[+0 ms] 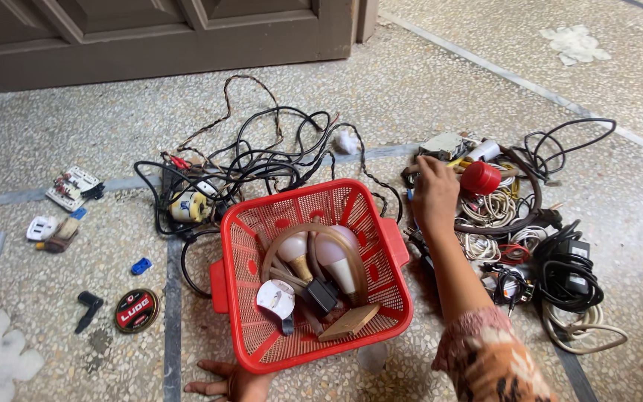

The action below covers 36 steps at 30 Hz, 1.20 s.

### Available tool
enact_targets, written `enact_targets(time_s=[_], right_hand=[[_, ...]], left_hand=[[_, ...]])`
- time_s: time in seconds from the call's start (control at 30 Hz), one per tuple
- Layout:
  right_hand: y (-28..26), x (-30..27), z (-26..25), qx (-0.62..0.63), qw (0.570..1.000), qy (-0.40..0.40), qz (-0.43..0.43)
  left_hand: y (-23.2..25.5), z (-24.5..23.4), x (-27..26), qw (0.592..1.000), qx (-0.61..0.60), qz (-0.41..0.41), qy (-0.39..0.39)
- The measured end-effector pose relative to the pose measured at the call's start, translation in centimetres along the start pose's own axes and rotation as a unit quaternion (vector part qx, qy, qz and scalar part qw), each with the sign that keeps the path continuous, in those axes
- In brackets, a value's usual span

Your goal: The person sorts a pile of electronic waste and miscellaneous items on the floor, picking up light bulbs, power adapters, and various cables. They place the selected items into a red plastic basket, organizing the clutter by hand.

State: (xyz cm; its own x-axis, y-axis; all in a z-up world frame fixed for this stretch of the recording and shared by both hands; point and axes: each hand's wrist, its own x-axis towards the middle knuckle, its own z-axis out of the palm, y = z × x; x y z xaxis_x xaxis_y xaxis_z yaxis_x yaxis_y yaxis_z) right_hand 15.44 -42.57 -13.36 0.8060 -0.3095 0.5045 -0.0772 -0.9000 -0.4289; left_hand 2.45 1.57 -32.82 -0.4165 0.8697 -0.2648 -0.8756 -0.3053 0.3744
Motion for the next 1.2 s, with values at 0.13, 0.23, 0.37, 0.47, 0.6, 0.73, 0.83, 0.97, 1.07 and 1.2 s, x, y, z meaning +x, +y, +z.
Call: enact_targets(time_s=[0.13, 0.23, 0.37, 0.47, 0.6, 0.73, 0.83, 0.97, 1.07, 1.2], right_hand=[[-1.8, 0.1, -1.2, -0.002, 1.000, -0.023, 0.013], [-1.7, 0.5, 1.4, -0.156, 0.972, -0.170, 0.049], [1.3, -0.3, 3.4, -0.167, 0.961, -0.219, 0.004], [1.7, 0.7, 3.2, -0.210, 0.932, -0.296, 0.015], [0.7, 2.7, 3.0, -0.225, 0.920, -0.320, -0.037], [0.5, 4.5, 4.4, -0.233, 0.901, -0.362, -0.055], [0.8, 5.1, 5.4, -0.214, 0.889, -0.405, -0.005], [1.7, 4.7, 6.2, -0.209, 0.902, -0.377, -0.023], [2.3, 3.6, 6.2, -0.171, 0.936, -0.306, -0.041], [1.8, 2.3, 4.3, -0.150, 0.940, -0.305, -0.015]], left_hand=[[1.3, 1.2, -2.2, 0.991, 0.065, 0.044, -0.112], [1.1, 0.8, -1.4, 0.998, 0.020, -0.002, -0.062], [0.7, -1.6, 0.1, 0.978, 0.092, -0.042, -0.182], [0.2, -1.7, 0.3, 0.992, 0.068, -0.042, -0.102], [1.2, -2.9, 2.6, 0.957, 0.125, -0.178, -0.194], [2.6, -3.7, 5.4, 0.891, 0.207, -0.305, -0.265], [2.8, -3.4, 5.6, 0.788, 0.474, -0.221, -0.325], [3.0, -2.7, 5.7, 0.464, 0.781, -0.020, -0.419], [3.2, -2.7, 5.4, 0.322, 0.824, 0.069, -0.461], [3.0, -2.7, 6.2, 0.179, 0.836, 0.142, -0.498]])
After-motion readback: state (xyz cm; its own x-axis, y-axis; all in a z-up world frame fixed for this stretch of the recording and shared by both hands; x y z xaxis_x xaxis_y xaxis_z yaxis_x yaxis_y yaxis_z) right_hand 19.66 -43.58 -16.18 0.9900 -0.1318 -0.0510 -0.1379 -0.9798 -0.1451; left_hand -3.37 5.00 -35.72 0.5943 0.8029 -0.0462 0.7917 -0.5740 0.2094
